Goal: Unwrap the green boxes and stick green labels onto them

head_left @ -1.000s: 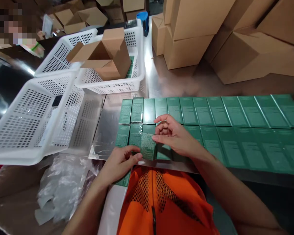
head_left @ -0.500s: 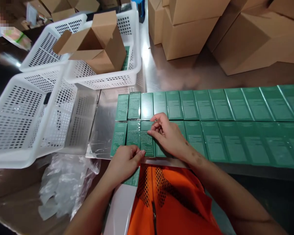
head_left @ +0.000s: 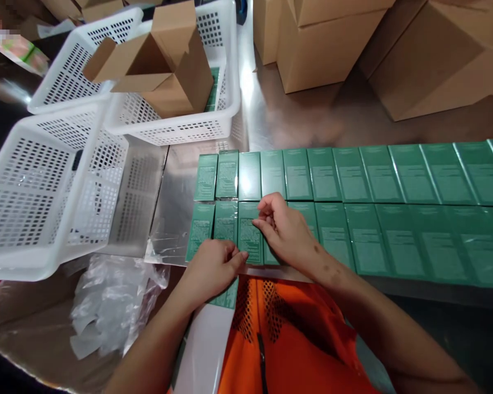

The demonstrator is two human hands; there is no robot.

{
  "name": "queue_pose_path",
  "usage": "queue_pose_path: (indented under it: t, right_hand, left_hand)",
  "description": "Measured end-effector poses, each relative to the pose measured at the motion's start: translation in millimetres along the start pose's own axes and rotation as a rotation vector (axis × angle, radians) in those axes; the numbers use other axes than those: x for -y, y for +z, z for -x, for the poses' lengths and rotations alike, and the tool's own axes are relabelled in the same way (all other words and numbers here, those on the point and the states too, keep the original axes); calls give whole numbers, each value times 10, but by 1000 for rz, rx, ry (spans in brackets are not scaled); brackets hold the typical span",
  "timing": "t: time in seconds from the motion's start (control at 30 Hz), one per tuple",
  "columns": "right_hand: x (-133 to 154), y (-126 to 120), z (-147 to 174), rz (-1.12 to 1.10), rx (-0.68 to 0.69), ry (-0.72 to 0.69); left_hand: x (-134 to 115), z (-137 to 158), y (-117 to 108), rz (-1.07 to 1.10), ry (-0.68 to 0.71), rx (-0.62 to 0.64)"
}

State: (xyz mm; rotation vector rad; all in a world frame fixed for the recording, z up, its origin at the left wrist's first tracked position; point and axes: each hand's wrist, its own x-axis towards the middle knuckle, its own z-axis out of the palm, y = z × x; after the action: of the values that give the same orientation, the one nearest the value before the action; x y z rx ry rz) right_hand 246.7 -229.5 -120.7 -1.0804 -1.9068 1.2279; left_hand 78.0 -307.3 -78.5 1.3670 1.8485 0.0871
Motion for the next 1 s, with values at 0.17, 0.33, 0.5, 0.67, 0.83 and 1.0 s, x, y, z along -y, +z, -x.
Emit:
queue_pose_path:
  t: [0.17,0.33,0.5,0.67,0.83,1.0]
  right_hand:
    - [-14,5,10,39,0,-5]
    - [-25,17,14,62,0,-25]
    - [-51,64,22,79,-29,-42]
    - [-85,75,-23,137,-144,-82]
    - [68,3,103,28,-166,-104]
    - [479,188,543,-283,86,14]
  left_hand:
    - [-48,1,-21,-26,-18,20]
    - [-94,-7,-42,-73,-19,23]
    - [-131,-25,-37,-190,-12,-8]
    - [-83,25,-37,-263,20,-14]
    - [39,212,-204,9,60,-267]
    - [25,273,-420,223,15,-1166]
